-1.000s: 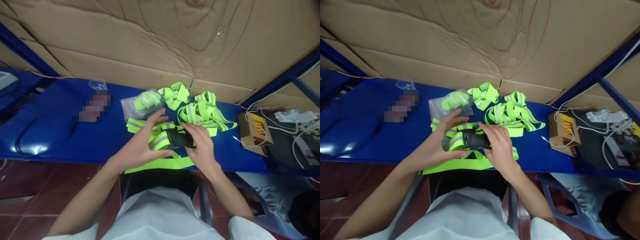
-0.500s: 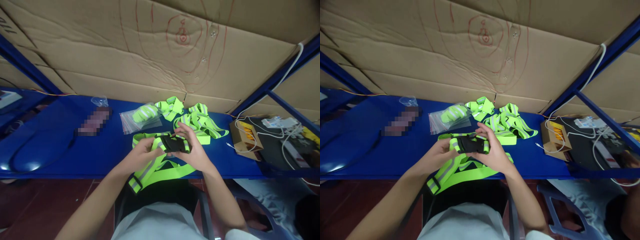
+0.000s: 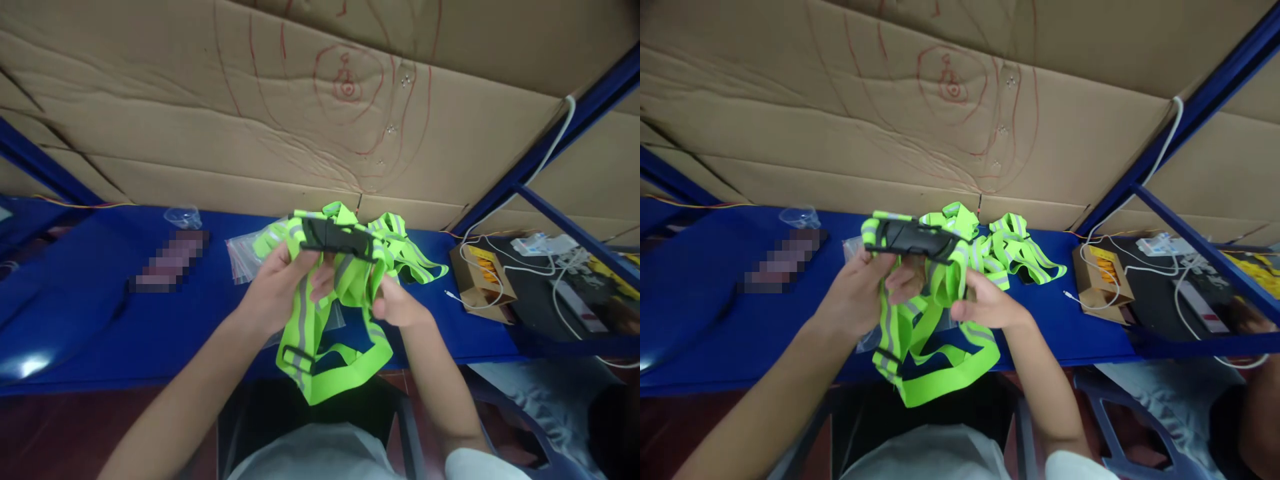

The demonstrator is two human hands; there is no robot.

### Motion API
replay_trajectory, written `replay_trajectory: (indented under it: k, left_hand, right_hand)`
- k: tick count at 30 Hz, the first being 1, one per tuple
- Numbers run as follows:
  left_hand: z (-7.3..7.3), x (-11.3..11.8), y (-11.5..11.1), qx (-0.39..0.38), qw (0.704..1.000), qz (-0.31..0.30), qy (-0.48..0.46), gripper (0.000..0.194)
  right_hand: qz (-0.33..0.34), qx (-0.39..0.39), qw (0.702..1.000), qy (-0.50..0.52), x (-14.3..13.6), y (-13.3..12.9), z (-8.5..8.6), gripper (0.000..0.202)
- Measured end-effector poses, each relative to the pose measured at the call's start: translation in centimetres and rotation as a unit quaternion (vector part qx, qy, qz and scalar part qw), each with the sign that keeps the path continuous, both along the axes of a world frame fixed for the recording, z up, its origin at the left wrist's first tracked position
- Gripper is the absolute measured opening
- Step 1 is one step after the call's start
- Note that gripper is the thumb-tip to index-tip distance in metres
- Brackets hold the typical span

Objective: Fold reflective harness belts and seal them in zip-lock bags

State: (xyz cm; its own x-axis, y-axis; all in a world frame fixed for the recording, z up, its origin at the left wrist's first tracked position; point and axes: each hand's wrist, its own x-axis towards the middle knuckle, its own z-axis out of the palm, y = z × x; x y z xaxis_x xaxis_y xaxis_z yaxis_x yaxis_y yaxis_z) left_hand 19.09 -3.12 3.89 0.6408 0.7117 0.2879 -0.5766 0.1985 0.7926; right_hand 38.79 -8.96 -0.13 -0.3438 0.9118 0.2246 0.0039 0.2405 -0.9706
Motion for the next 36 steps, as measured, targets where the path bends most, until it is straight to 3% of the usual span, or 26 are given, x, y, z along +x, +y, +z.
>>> replay_trajectory:
  k: [2, 6, 9, 12, 21, 28, 32, 36]
  left_hand:
    - [2.5, 0.8, 1.1, 0.039, 0.999, 0.007, 0.004, 0.035]
    - [7.3, 1.8, 3.0, 0.082, 0.996, 0.023, -0.031, 0.029]
    - [8.6, 2.1, 3.9, 0.091, 0.992, 0.065, -0.050, 0.020]
    - [7.9, 2.2, 4.7, 0.119, 0.988, 0.096, -0.012, 0.020]
    - [4.4, 2.1, 7.5, 0.088, 0.991, 0.087, 0.057, 0.040]
    - [3.8, 2.3, 7.8, 0.181, 0.948, 0.240, 0.105, 0.025]
    - [3.6, 2.8, 8.4, 0.193, 0.951, 0.223, 0.094, 0.025]
    - [3.1, 3.1, 9.2, 0.156, 0.972, 0.152, 0.093, 0.024]
  right_hand:
    - [-0.011, -0.002, 0.999, 0.035, 0.6, 1.2, 1.6, 0.075]
    - [-0.030, -0.003, 0.994, 0.101, 1.2, 3.9, 6.7, 0.069]
    - [-0.029, -0.025, 0.993, 0.116, 1.3, 5.7, 9.6, 0.068]
    - [-0.036, -0.002, 0.994, 0.107, 1.4, 7.0, 10.2, 0.061]
    - [-0.081, 0.058, 0.995, 0.028, 2.2, 9.5, 7.8, 0.047]
    - [-0.225, 0.171, 0.959, 0.014, 2.0, 11.0, 7.1, 0.035]
    - [-0.252, 0.130, 0.959, 0.012, 1.5, 11.0, 6.9, 0.039]
    - [-0.284, 0.133, 0.950, 0.011, 1.3, 10.4, 7.5, 0.039]
